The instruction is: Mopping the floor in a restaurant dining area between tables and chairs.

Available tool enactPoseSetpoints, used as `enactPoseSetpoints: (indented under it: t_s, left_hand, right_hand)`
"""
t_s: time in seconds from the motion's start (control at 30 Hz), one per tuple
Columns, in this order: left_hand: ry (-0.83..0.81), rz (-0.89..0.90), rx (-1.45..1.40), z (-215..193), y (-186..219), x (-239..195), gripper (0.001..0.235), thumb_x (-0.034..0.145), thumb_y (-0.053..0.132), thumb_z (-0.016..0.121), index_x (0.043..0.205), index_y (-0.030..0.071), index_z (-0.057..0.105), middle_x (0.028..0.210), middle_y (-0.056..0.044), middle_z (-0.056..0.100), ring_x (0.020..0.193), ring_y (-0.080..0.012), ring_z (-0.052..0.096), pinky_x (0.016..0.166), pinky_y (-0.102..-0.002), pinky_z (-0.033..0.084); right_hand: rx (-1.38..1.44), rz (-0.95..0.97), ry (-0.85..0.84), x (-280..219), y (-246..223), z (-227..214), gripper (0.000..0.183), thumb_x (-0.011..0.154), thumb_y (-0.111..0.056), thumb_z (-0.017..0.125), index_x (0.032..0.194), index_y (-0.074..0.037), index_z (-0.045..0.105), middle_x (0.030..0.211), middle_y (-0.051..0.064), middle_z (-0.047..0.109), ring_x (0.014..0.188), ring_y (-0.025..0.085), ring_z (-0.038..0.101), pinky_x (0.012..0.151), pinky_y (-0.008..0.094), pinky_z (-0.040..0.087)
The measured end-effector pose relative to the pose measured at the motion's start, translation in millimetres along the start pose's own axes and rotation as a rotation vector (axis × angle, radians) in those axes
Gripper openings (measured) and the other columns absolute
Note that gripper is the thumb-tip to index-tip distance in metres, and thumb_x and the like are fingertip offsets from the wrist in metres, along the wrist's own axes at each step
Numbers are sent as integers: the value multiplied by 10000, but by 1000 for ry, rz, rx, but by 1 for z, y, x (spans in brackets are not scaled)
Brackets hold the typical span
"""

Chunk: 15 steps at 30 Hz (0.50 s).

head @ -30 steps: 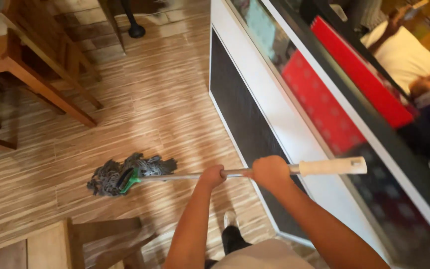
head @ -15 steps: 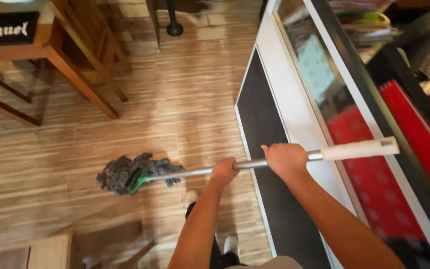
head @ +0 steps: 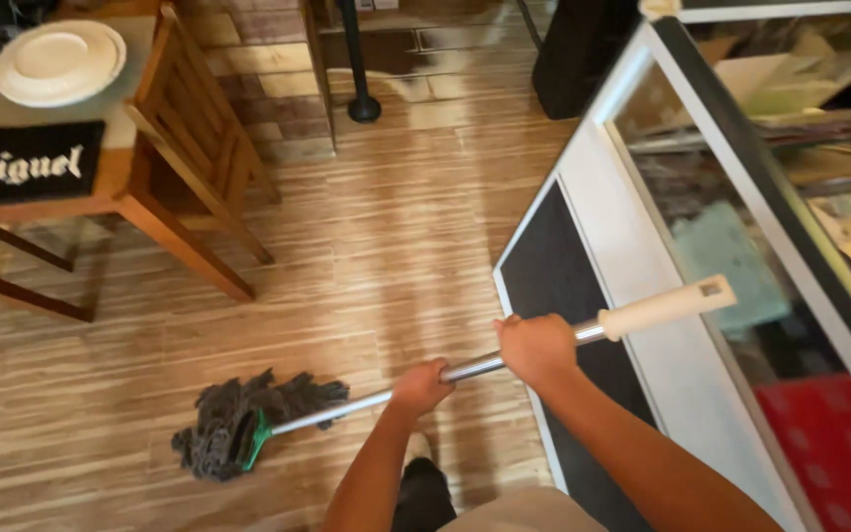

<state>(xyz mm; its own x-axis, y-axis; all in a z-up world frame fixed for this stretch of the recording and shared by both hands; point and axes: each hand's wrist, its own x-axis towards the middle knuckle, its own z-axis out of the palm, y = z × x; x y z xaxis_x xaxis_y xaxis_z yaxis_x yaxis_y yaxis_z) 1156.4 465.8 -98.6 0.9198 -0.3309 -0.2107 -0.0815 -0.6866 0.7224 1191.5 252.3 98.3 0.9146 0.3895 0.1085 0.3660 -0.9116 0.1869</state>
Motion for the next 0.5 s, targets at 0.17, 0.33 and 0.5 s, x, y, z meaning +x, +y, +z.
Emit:
enactPoseSetpoints:
  t_s: [0.17, 0.33, 0.5]
  left_hand:
    - [64, -92, -21, -58, -52, -11, 284, 808, 352, 702, 1019, 166, 662, 929, -172, 722, 920, -410, 684, 791, -521, 549]
    - [20, -367, 146, -80, -109, -35, 269, 831, 376, 705, 992, 169, 643, 958, -152, 727, 963, -404, 676, 821, -546, 533]
    - [113, -678, 130, -44, -165, -59, 154, 833, 289, 655, 949, 187, 671, 1010, -122, 732, 1006, -388, 675, 827, -547, 553]
  right_hand:
    - [38, -141, -88, 56, -61, 31, 310, 976, -332, 515, 771, -145, 655, 564, 66, 678, 478, 259, 680, 465, 457, 493]
    - [145, -315, -324, 70, -127, 55, 285, 1016, -313, 486, 805, -172, 615, 611, 41, 666, 498, 251, 646, 472, 474, 493]
    - [353, -485, -487, 57, -154, 100, 447, 997, -484, 598, 807, -89, 689, 685, 122, 699, 587, 310, 654, 569, 477, 525]
